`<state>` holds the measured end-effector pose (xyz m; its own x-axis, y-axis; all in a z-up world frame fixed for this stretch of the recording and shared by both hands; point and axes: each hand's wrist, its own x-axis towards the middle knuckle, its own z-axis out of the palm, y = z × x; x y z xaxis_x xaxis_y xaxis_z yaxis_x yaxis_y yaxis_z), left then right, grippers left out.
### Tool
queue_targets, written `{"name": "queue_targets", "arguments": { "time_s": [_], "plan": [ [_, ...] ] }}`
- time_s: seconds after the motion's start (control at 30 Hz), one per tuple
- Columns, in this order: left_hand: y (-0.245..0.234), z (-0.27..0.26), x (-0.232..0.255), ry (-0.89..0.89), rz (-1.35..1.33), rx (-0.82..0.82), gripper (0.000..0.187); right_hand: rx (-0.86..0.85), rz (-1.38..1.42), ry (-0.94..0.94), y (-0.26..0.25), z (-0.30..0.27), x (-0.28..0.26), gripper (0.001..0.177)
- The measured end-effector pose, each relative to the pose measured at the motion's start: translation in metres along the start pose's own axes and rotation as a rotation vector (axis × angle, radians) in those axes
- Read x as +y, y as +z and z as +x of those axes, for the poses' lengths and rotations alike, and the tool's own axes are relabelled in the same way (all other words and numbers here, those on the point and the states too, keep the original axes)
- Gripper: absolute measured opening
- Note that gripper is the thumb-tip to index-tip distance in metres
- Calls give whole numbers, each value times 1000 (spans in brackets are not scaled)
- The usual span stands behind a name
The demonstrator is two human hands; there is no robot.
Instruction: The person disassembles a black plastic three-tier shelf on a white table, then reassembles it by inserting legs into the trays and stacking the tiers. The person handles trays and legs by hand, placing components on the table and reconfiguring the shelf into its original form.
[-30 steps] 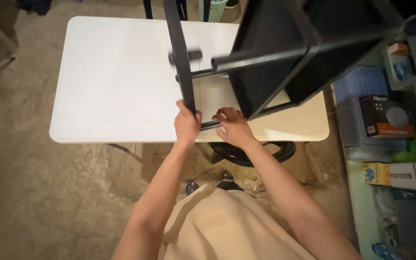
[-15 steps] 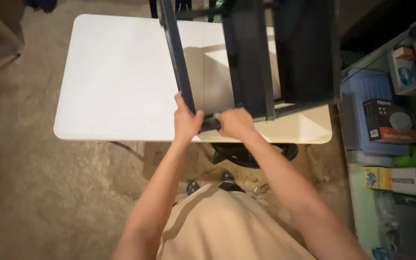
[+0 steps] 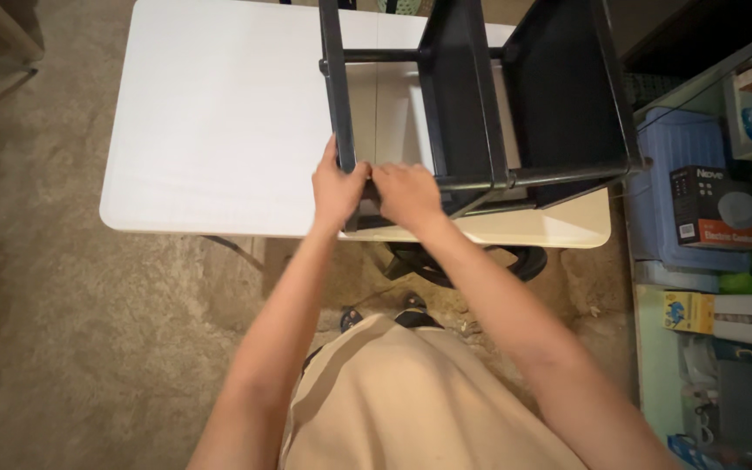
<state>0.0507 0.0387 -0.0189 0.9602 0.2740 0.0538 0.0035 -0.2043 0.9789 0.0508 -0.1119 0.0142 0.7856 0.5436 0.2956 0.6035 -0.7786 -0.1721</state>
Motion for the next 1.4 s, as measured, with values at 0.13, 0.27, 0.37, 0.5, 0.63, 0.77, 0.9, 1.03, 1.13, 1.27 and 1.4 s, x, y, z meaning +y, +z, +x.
{"name": "queue_targets", "arguments": {
  "time_s": [0.13, 0.27, 0.37, 0.5, 0.63, 0.77, 0.9, 1.03, 1.13, 1.27, 1.4],
  "plan": [
    [1, -13, 4, -35, 48, 56, 57, -332, -64, 144, -2, 16, 0, 15],
    [-15, -3, -4, -1, 60, 8, 51, -583, 80, 117, -12, 33, 19, 16],
    [-25, 6, -1, 75, 99, 95, 47, -425, 58, 118, -15, 30, 17, 17],
    [-21, 1, 1, -114, 131, 76, 50, -263, -11, 132, -11, 19, 9, 23],
    [-23, -2, -1, 33, 68, 72, 56, -263, -9, 152, -21, 24, 8, 15],
    [-19, -28, -30, 156, -86, 38, 75, 393, -27, -248, -29, -15, 0, 34],
    [-12, -60, -79, 376, 42, 52, 78, 288, 152, -263, -4, -55, -6, 20],
    [6, -59, -108, 184, 316, 13, 53, 103, 243, -143, 33, -73, -7, 17],
    [9, -39, -92, 247, 381, 6, 41, 61, 164, -76, 44, -73, -7, 19],
    [1, -23, -30, 396, 342, -38, 48, 150, -149, -62, 38, -68, -5, 51],
    [-20, -8, 41, 259, 197, -75, 43, -191, -33, 64, 12, -51, -4, 30]
  ]
}}
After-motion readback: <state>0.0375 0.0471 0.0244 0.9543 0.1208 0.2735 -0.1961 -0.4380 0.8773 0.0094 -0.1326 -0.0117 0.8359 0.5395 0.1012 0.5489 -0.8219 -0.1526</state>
